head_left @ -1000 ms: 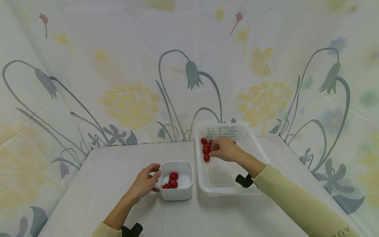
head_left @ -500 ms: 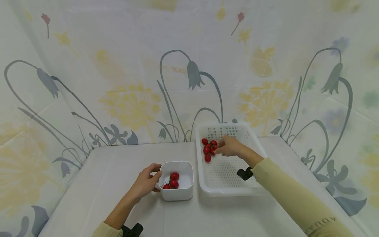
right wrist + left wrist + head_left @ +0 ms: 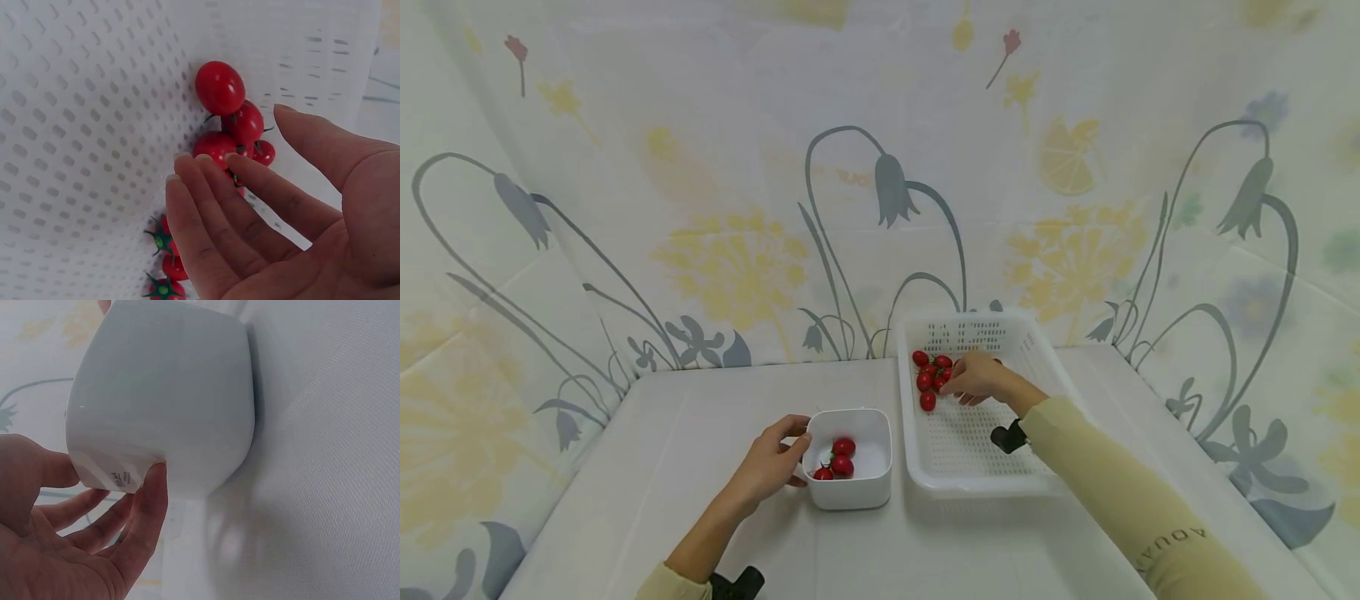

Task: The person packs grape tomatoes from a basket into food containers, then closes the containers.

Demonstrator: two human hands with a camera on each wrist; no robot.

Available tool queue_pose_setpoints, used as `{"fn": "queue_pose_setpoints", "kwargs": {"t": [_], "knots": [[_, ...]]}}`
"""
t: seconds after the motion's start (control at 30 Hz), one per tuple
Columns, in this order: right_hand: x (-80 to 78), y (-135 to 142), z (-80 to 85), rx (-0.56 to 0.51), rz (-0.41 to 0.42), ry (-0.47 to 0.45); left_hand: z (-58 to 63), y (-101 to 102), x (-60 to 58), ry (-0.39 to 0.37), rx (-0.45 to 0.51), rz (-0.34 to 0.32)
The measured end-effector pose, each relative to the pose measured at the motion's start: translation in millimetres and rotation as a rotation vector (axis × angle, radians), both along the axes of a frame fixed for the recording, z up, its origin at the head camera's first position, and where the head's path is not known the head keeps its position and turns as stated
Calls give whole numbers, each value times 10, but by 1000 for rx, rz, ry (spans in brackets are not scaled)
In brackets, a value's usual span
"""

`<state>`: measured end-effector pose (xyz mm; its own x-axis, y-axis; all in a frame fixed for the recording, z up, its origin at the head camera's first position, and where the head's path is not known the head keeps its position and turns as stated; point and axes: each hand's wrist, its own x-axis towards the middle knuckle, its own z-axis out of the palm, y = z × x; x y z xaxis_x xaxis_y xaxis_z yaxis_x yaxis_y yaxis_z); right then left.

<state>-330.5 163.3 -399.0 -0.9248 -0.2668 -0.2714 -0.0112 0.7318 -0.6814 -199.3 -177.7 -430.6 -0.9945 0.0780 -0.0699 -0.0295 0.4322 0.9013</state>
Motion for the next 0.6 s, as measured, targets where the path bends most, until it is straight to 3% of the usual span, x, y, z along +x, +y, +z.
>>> {"fn": "queue_pose_setpoints", "kwargs": {"t": [0.6], "knots": [[-96, -61, -167, -136, -55, -175, 12, 1, 8, 0, -3, 3]]}}
